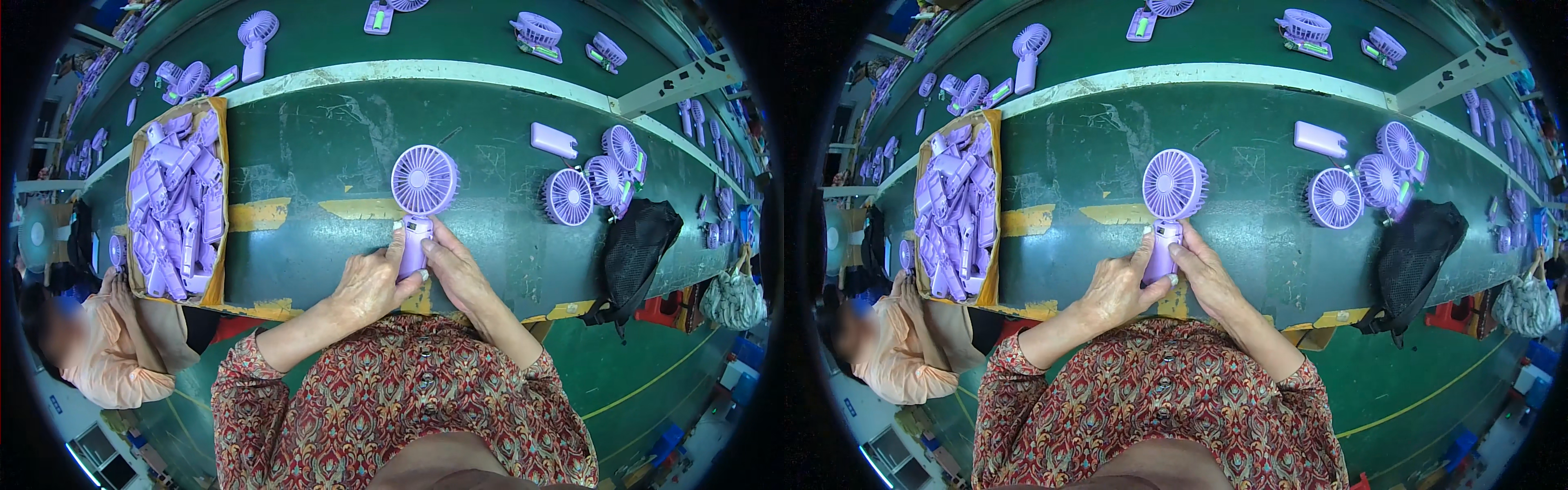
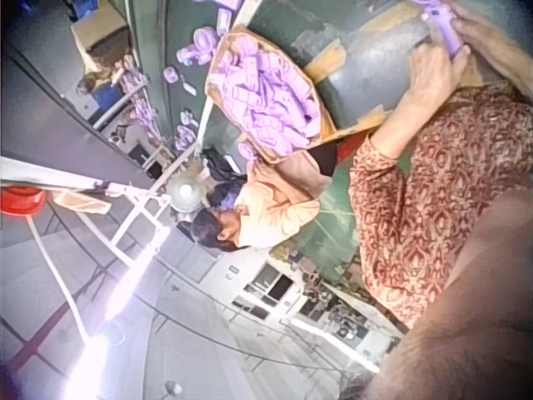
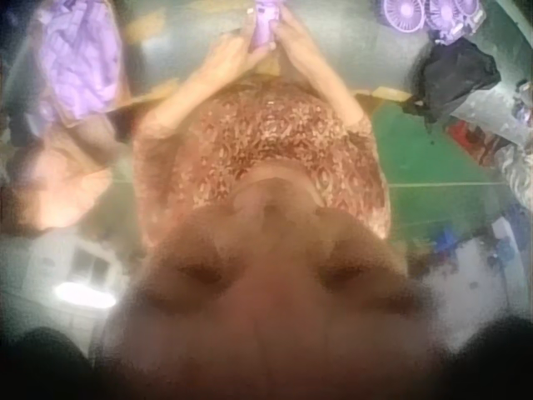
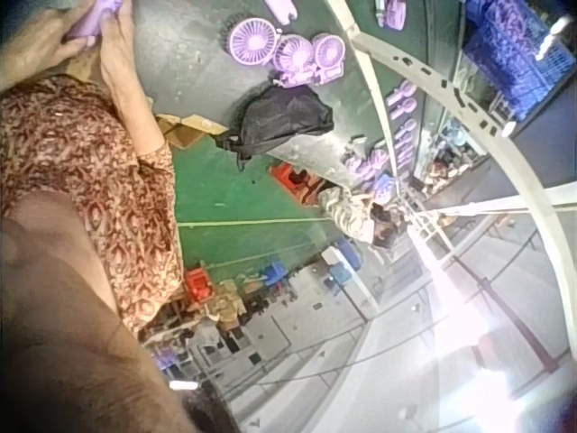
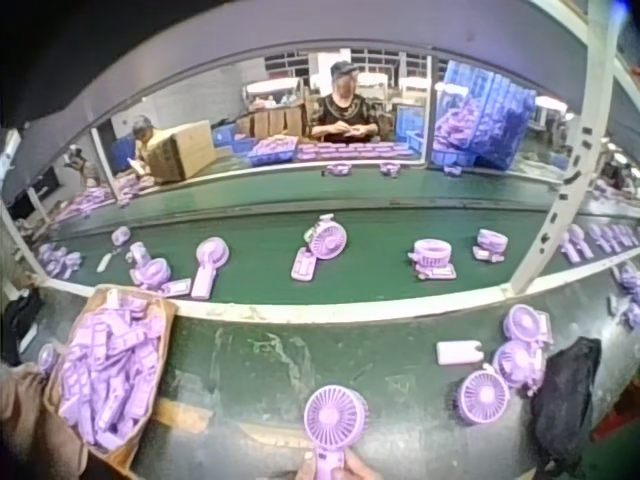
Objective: The person assembles a handheld fan by inserting a circuit board and a battery into the handle. They then snap a plastic cover over the components and place the completed fan onto the conveyor belt.
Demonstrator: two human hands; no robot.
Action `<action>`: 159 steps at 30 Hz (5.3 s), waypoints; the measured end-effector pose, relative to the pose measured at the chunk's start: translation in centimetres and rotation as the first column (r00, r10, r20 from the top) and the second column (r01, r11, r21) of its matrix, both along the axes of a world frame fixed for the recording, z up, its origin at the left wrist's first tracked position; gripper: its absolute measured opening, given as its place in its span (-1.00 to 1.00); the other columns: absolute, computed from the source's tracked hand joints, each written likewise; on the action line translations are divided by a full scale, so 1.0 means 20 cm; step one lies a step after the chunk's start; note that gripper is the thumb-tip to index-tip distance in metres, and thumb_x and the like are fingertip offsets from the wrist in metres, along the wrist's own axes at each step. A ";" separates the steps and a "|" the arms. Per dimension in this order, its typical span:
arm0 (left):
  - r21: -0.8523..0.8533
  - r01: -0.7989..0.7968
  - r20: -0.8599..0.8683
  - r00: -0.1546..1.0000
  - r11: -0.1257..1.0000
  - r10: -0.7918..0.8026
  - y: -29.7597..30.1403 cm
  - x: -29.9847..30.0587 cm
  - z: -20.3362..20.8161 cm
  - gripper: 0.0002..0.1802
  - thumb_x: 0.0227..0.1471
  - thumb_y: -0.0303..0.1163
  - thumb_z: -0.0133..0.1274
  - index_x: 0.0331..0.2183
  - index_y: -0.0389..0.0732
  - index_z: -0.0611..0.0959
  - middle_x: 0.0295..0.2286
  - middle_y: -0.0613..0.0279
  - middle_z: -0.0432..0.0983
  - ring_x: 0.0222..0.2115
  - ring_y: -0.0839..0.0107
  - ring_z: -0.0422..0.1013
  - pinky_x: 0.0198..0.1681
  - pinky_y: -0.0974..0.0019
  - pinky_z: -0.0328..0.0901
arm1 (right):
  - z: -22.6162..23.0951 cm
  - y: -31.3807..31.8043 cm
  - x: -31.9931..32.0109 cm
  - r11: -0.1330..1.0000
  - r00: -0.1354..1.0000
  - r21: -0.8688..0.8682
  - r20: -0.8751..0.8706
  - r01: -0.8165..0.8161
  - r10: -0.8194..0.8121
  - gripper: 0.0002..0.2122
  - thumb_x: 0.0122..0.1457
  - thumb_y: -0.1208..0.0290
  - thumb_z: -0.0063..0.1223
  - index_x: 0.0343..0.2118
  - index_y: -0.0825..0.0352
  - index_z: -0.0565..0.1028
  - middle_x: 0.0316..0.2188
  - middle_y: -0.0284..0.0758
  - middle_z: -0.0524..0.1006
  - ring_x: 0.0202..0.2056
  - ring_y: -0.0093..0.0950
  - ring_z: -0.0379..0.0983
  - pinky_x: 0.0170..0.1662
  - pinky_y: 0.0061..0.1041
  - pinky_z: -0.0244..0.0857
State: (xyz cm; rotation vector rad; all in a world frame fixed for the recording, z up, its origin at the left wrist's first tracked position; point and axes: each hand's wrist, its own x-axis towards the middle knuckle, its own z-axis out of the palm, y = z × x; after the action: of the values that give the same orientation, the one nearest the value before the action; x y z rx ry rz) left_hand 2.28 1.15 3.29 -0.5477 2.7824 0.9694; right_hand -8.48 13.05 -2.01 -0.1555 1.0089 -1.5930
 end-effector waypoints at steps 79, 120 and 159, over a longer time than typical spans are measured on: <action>-0.271 -0.298 -0.115 0.954 0.915 0.277 -0.14 -0.02 -0.10 -0.50 -0.28 -0.32 0.22 -0.27 -0.40 0.47 -0.33 -0.10 0.42 -0.29 0.04 0.39 -0.26 0.09 0.32 | -0.06 -0.03 -0.05 0.993 0.990 0.045 -0.096 0.106 -0.101 -0.70 0.24 0.41 -0.15 0.00 0.39 0.33 -0.18 -0.38 0.46 -0.18 -0.64 0.36 -0.06 -0.62 0.23; -0.079 -0.196 -0.149 0.972 0.977 0.183 0.06 -0.02 0.03 -0.33 -0.24 -0.27 0.19 -0.12 -0.56 0.44 -0.65 -0.12 0.48 -0.66 0.16 0.48 -0.56 0.25 0.37 | 0.06 -0.02 -0.04 0.996 0.993 -0.046 -0.100 -0.074 0.069 -0.36 0.03 0.63 -0.31 0.25 0.32 -0.09 0.02 -0.31 0.23 0.00 -0.49 0.18 0.06 -0.54 0.10; 0.816 -0.234 0.142 0.968 0.529 0.209 -0.04 -0.03 -0.06 -0.60 0.09 -0.21 -0.05 -0.25 -0.41 0.42 -0.45 0.06 0.51 -0.48 0.35 0.49 -0.40 0.32 0.37 | 0.11 -0.03 -0.06 0.973 0.984 -0.149 0.053 0.179 -0.173 -0.63 0.17 0.39 -0.03 0.02 0.39 0.28 -0.08 -0.21 0.42 -0.05 -0.44 0.36 0.06 -0.41 0.21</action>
State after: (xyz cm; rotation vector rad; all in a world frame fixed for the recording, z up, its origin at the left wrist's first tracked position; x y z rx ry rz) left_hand 1.60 0.41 2.00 -0.7216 1.8535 2.1119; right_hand -9.76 12.48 0.12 -0.1415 0.8885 -1.8296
